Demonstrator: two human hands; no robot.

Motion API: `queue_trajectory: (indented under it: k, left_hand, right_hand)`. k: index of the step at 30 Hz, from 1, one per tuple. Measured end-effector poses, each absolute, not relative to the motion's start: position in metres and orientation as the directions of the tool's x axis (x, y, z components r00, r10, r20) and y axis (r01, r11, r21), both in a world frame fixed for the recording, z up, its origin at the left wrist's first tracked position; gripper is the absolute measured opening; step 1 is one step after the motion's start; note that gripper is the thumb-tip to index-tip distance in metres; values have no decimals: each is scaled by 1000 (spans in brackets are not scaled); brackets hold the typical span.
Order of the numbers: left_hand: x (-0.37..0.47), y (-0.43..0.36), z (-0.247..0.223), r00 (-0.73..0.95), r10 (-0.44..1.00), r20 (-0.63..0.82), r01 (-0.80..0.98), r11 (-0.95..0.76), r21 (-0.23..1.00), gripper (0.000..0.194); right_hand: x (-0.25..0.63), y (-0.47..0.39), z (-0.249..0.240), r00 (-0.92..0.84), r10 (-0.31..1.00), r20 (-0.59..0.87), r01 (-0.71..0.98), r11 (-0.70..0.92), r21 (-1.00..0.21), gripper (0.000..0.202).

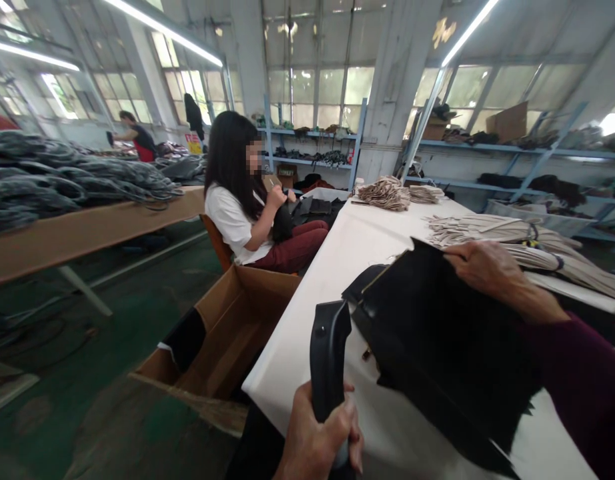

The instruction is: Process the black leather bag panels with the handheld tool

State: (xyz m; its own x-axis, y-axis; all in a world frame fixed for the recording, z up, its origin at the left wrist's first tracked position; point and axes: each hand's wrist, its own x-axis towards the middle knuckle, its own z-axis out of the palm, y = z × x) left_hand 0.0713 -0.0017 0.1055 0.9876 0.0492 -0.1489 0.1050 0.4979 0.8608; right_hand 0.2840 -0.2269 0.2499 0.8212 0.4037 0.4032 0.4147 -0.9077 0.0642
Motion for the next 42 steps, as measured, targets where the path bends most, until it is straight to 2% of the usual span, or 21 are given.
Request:
queue_trajectory:
  k: [3,5,8,11,12,13,16,18,20,22,25,28,29,30,33,37,42]
  left_hand:
    - [69,0,103,987,51,-151,106,495,862,36]
    - [69,1,102,987,60,-149,100,499,861,36]
    - [69,2,103,986,68,-153,99,500,861,34]
    - [67,3,103,980,82,-179,114,504,856,32]
    - [66,4,102,977,95,-193,119,507,853,32]
    - [65,5,101,972,110,-209,125,510,851,32]
    - [61,11,96,956,152,-251,143,506,851,31]
    - [59,14,94,945,186,-270,146,498,855,30]
    - [59,15,94,936,206,-286,149,507,849,30]
    - [59,16,93,932,195,-306,165,524,836,29]
    - [59,16,91,937,151,-314,192,527,828,26]
    - [60,17,88,936,155,-317,191,533,824,26]
    - [60,17,88,933,163,-322,189,540,820,26]
    - [61,18,88,929,169,-329,190,547,815,26]
    - [64,16,87,924,160,-346,208,548,810,27]
    - [70,10,81,935,97,-342,242,531,812,30]
    - [79,-7,72,938,-7,-348,306,490,816,33]
  right_hand:
    - [282,-233,294,767,279,578,122,-948,295,30]
    - [269,-227,308,709,299,639,31,-918,395,37]
    - [247,-206,287,678,464,570,118,-834,538,43]
    - [228,-182,215,653,638,408,328,-724,607,42]
    - [221,-175,186,599,730,328,482,-656,580,42]
    - [215,-169,156,561,778,283,562,-609,560,42]
    - [199,-158,93,511,833,213,689,-545,478,36]
    - [198,-157,82,507,837,207,731,-544,412,27]
    - [206,-159,91,518,823,231,742,-567,357,25]
    - [221,-160,105,534,801,271,733,-599,322,32]
    - [245,-161,114,610,732,304,723,-671,165,43]
    - [267,-161,104,706,653,276,686,-727,-34,16]
    - [273,-160,101,725,634,269,673,-735,-82,11]
    - [278,-160,99,742,617,264,662,-736,-142,15]
    - [286,-155,101,764,596,247,644,-684,-343,25]
    - [279,-150,109,769,611,187,583,-551,-597,28]
    - [267,-156,109,818,574,43,332,-410,-849,31]
